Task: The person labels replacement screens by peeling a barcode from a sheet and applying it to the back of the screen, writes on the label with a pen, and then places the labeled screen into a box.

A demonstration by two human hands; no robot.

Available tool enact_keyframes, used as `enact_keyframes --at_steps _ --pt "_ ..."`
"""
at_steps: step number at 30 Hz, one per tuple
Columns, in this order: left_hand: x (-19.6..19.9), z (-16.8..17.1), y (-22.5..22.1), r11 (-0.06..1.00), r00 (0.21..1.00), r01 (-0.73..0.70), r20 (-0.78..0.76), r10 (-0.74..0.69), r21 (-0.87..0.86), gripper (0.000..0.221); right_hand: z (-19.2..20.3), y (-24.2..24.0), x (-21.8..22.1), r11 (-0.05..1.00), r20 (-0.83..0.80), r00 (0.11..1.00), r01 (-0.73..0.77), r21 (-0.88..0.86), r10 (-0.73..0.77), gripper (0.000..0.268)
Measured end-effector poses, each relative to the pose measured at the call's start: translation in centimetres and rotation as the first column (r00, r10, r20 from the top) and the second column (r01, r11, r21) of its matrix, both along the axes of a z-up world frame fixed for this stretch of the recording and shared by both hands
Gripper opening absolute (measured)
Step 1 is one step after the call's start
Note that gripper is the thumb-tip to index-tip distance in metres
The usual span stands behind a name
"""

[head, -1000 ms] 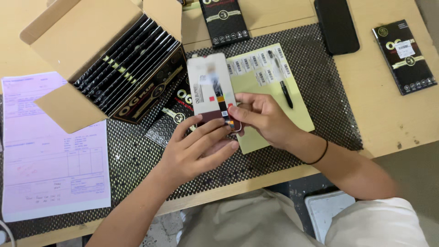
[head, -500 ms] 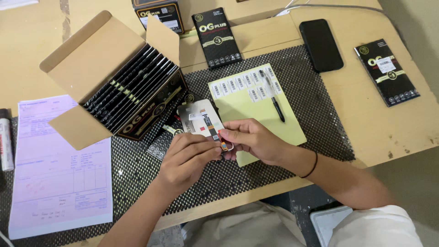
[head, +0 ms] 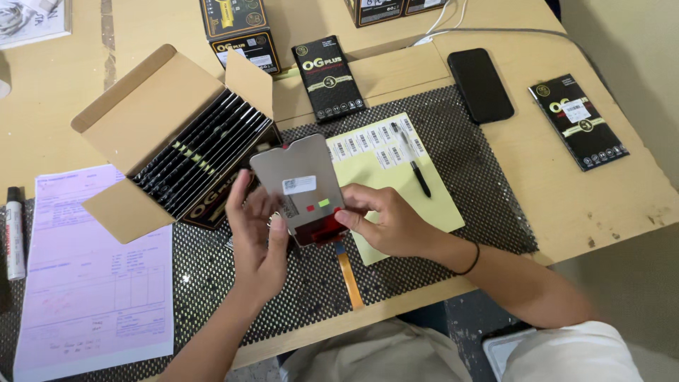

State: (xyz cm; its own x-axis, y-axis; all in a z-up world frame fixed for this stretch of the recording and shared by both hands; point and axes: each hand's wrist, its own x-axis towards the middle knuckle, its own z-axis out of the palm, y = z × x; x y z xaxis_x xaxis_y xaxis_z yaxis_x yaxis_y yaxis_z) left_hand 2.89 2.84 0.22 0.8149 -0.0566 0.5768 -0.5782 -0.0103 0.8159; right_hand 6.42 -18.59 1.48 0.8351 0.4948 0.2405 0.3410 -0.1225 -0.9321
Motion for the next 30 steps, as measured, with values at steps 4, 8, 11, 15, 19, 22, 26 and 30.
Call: enact_keyframes --at_steps 4,8,11,15,19,22,26,30 --pt "0.3 -4.2 0.8 1.000 0.972 -0.022 -0.235 0.025 0.015 0.037 0.7 -0.1 0.2 0.999 0.026 0.999 -0.042 -0.033 0.043 0.016" --pt "0.4 -3.1 0.8 0.994 0.930 -0.087 -0.364 0.058 -0.065 0.030 1.4 -3.0 2.1 0.954 0.245 0.965 -0.013 -0.300 0.091 0.034" --pt "0.3 -2.6 0.6 0.989 0.909 -0.129 -0.406 0.089 -0.073 0.031 0.0 -6.1 5.2 0.816 0.548 0.836 0.296 -0.497 0.031 0.027" --pt "0.0 -3.0 0.8 0.991 0.898 -0.129 -0.427 0.109 -0.019 0.033 -4.0 -8.6 8.6 0.581 0.669 0.741 0.517 -0.628 0.064 0.011" --pt "-0.4 -3.1 0.6 0.993 0.912 -0.115 -0.399 0.101 -0.013 0.031 -4.0 -8.2 9.3 0.545 0.577 0.814 0.454 -0.705 0.068 0.008" --pt "-0.5 -2.8 0.4 0.995 0.927 -0.095 -0.368 0.078 -0.028 0.029 -4.0 -7.6 9.5 0.542 0.598 0.796 0.463 -0.701 0.093 0.013" --pt "-0.6 -2.0 0.1 0.995 0.934 -0.079 -0.353 0.053 -0.058 0.030 -4.5 -7.4 9.8 0.490 0.624 0.770 0.497 -0.716 0.131 0.013" --pt "-0.7 -1.4 -0.1 0.994 0.939 -0.067 -0.341 0.035 -0.083 0.030 -4.0 -7.0 9.8 0.460 0.610 0.778 0.491 -0.740 0.151 0.013"
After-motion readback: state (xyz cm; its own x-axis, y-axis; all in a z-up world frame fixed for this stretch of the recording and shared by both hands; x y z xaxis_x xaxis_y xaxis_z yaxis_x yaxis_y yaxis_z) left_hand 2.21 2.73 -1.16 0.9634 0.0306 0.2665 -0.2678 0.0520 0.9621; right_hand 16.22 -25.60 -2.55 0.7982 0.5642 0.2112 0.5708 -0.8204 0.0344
